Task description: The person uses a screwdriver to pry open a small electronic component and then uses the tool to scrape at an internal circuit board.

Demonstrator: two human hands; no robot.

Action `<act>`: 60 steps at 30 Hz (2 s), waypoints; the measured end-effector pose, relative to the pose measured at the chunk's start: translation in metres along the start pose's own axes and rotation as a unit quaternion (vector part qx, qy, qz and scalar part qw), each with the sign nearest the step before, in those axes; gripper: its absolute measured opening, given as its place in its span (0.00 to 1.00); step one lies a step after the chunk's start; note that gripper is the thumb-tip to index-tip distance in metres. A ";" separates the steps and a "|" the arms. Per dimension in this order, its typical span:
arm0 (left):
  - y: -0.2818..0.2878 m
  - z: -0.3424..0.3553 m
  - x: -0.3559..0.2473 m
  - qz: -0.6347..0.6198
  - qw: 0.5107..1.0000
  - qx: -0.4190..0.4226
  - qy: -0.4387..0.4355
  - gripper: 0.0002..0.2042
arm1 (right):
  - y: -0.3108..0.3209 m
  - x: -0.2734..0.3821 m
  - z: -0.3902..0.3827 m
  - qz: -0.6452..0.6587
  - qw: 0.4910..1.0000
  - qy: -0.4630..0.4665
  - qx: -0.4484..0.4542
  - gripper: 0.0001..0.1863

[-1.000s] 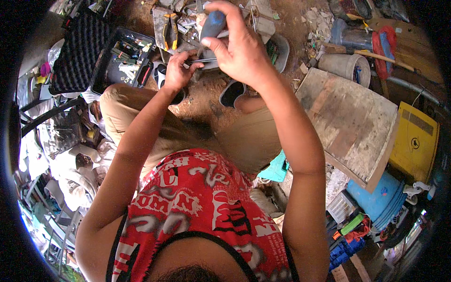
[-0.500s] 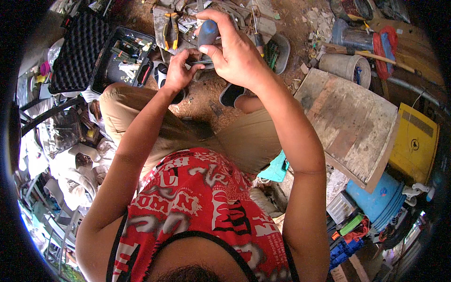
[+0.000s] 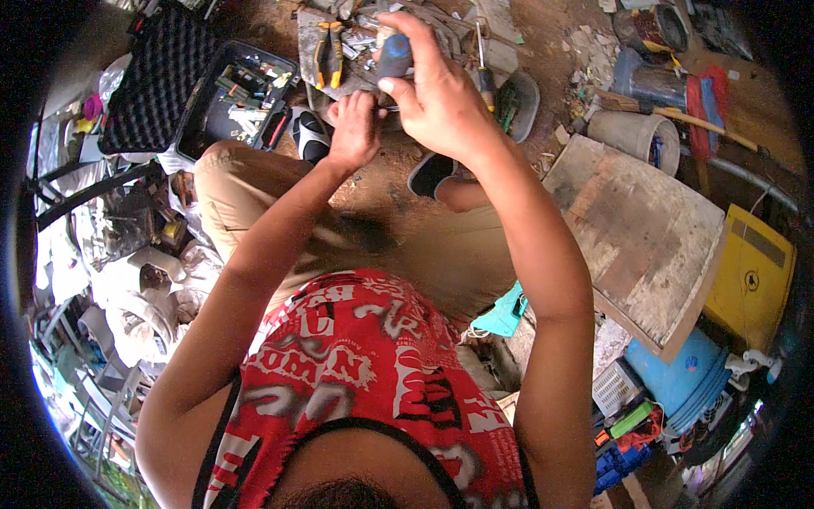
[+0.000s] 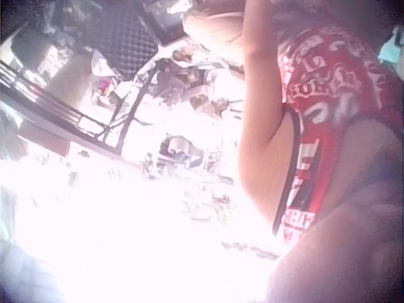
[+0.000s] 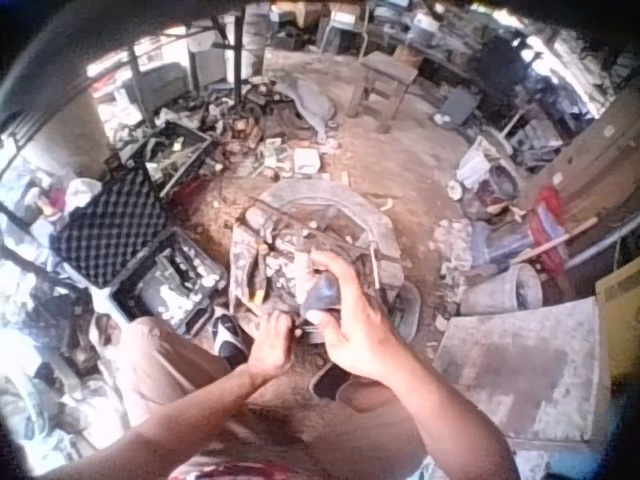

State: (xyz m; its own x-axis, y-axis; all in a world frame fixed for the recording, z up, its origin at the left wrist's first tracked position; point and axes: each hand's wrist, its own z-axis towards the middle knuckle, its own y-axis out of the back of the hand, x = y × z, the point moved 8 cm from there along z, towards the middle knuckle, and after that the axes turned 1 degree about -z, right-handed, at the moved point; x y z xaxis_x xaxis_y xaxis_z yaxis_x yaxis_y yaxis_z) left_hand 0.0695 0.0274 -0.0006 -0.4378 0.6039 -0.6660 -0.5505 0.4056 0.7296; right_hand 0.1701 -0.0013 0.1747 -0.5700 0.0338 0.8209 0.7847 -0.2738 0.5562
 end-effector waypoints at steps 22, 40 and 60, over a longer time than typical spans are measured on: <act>0.008 0.016 0.005 -0.029 0.999 0.006 -0.046 0.15 | 0.001 -0.001 -0.003 0.023 1.000 -0.005 0.020 0.38; 0.012 0.017 0.000 -0.133 0.990 0.026 0.048 0.14 | 0.019 0.021 0.005 -0.091 0.996 0.021 0.013 0.43; 0.008 0.016 -0.002 -0.109 0.990 0.053 0.067 0.13 | 0.020 0.011 0.007 -0.124 0.992 0.018 -0.013 0.50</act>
State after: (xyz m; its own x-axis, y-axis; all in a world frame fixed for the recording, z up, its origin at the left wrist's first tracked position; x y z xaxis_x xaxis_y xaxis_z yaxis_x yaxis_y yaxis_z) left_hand 0.0771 0.0399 0.0095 -0.4112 0.3993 -0.8194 -0.5679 0.5910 0.5730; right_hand 0.1813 0.0002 0.1961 -0.7532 0.0696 0.6541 0.6131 -0.2862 0.7363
